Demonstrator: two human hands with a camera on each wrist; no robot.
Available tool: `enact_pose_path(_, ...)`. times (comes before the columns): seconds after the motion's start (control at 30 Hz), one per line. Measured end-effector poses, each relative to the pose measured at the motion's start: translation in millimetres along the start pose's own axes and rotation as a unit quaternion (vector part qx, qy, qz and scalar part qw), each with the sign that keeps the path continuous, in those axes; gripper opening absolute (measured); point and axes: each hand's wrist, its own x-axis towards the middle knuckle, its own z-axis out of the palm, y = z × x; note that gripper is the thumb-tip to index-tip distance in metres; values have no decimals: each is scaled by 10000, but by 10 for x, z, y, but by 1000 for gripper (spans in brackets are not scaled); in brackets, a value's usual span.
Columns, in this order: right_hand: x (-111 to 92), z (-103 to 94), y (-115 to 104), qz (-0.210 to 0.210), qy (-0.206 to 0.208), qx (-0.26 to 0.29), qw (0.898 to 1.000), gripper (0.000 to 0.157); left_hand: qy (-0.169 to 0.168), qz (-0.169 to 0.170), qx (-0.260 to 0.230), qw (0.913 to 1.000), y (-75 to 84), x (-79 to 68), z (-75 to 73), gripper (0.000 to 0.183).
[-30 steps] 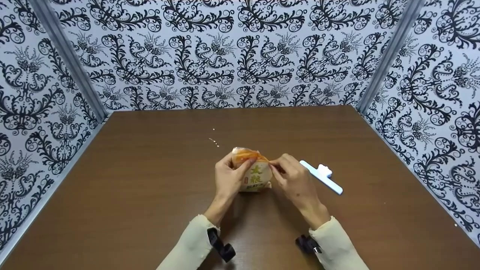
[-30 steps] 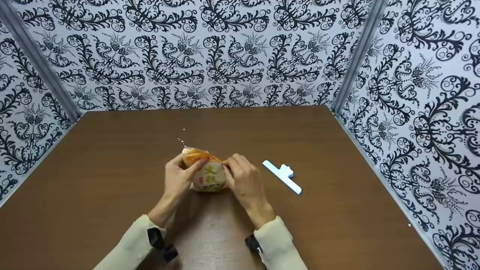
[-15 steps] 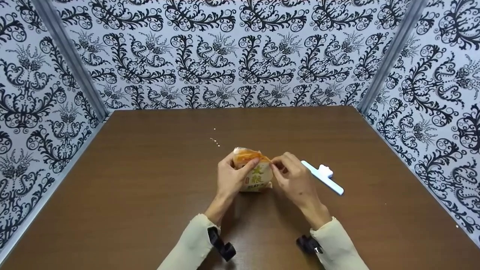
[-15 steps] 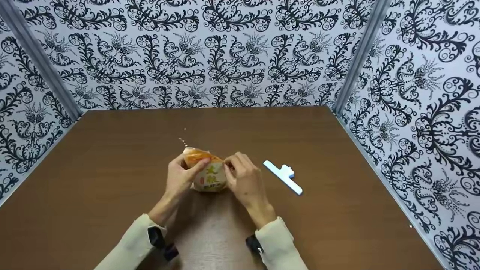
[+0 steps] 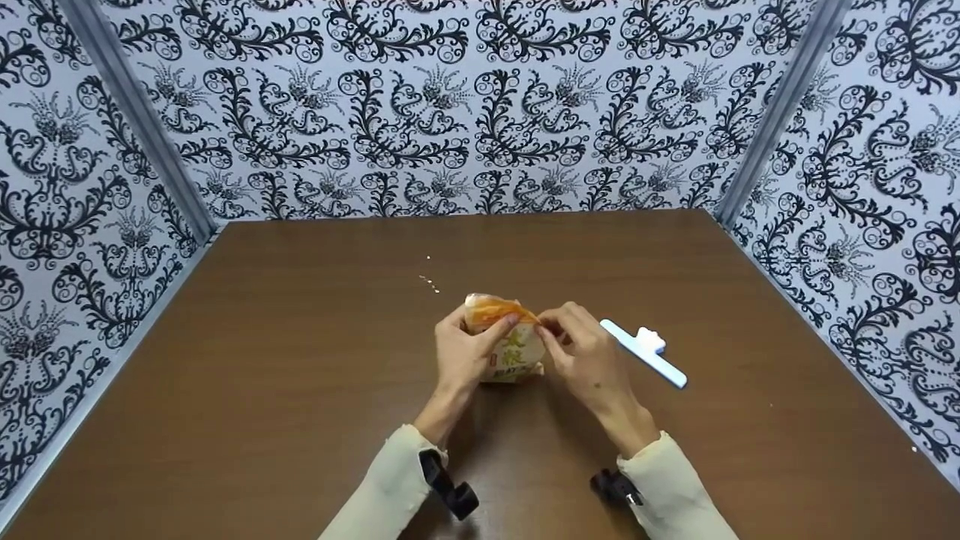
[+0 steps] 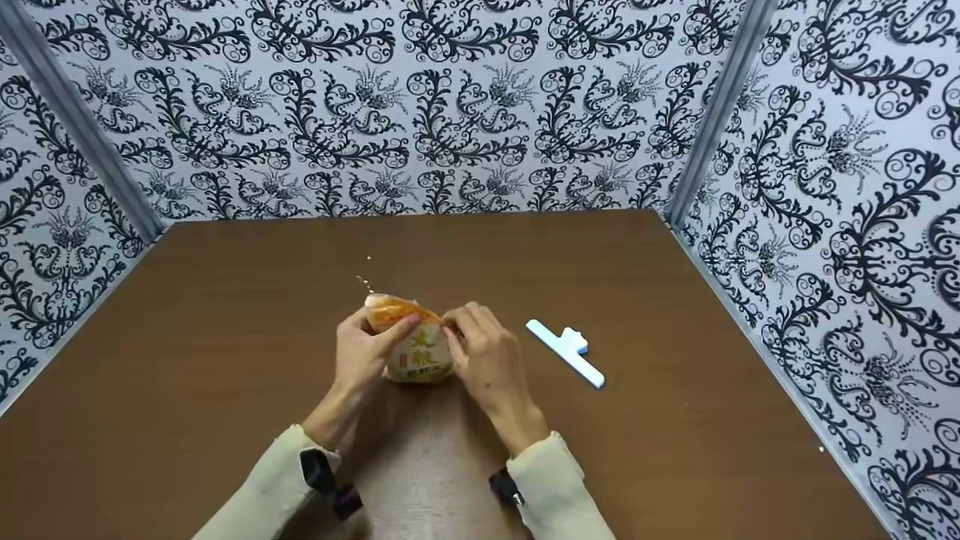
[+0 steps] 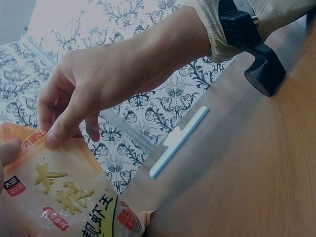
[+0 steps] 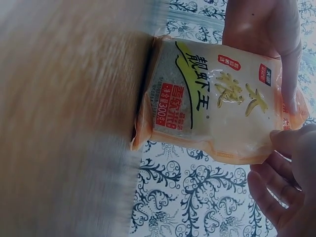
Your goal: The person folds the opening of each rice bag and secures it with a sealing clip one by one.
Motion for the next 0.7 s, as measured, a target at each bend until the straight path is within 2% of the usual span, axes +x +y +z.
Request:
enact_pose_path(0.3,19,-21,-22,-510,169,-569,9969,9,77,15,24,10000,-2,-6,14,25)
enact_pose_path(0.7,4,-25,-1,-882,119,-739,9933,13,197,-165,184,9995,12,-10,25,26)
